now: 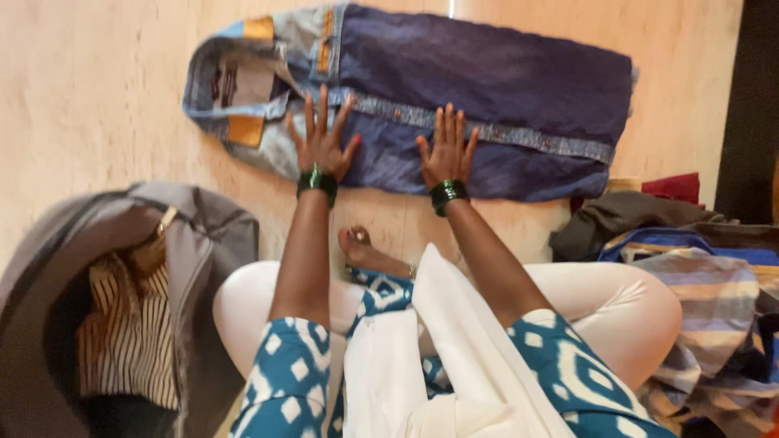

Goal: The person smooths out a shirt on the floor, folds the bottom half upward, and then continues folding the garment into a square shape by hand.

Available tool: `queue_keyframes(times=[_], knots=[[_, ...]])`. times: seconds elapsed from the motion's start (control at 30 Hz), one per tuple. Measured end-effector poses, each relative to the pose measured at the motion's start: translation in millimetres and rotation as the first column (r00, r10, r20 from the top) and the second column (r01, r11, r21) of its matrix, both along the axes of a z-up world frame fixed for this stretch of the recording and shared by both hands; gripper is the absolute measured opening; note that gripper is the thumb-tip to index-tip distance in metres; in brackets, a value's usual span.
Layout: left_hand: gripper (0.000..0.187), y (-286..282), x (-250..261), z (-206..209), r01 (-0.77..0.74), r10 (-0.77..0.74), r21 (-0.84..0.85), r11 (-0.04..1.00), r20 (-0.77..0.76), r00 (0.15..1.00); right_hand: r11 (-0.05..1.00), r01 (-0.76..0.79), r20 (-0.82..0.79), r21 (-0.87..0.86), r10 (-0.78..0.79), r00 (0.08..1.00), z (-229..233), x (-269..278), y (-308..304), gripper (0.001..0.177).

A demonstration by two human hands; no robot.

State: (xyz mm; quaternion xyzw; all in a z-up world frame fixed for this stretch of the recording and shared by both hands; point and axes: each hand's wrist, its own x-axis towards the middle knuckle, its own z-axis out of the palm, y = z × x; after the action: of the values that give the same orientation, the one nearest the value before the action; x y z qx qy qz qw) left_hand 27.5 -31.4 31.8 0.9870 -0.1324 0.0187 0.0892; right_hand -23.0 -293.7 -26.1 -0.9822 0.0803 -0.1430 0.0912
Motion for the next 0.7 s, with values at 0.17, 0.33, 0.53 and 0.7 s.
queue_keyframes(times=[0.17, 0.33, 0.53, 0.7], knots=[[0.075, 17.6, -1.5, -32.1, -0.038, 0.041, 0.025, 0.999, -0.150, 0.988, 0.996, 0.008, -0.247, 0.093, 0.015, 0.969, -0.4, -20.6, -44.1, 0.080], [0.077, 22.3, -0.5, -51.1, -0.043, 0.037, -0.038, 0.998, -0.146, 0.989, 0.977, -0.163, -0.256, 0.134, 0.193, 0.947, -1.5, -32.7, -104.8, 0.082], [0.077, 20.4, 5.9, -51.6, -0.061, 0.055, -0.036, 0.997, -0.150, 0.987, 0.983, -0.178, -0.221, 0.035, 0.181, 0.958, -13.2, -50.7, -164.9, 0.072], [0.076, 20.4, 5.5, -45.3, -0.064, 0.057, -0.033, 0.997, -0.168, 0.984, 0.990, 0.111, -0.258, 0.082, -0.087, 0.962, -6.4, -54.2, -192.2, 0.068]])
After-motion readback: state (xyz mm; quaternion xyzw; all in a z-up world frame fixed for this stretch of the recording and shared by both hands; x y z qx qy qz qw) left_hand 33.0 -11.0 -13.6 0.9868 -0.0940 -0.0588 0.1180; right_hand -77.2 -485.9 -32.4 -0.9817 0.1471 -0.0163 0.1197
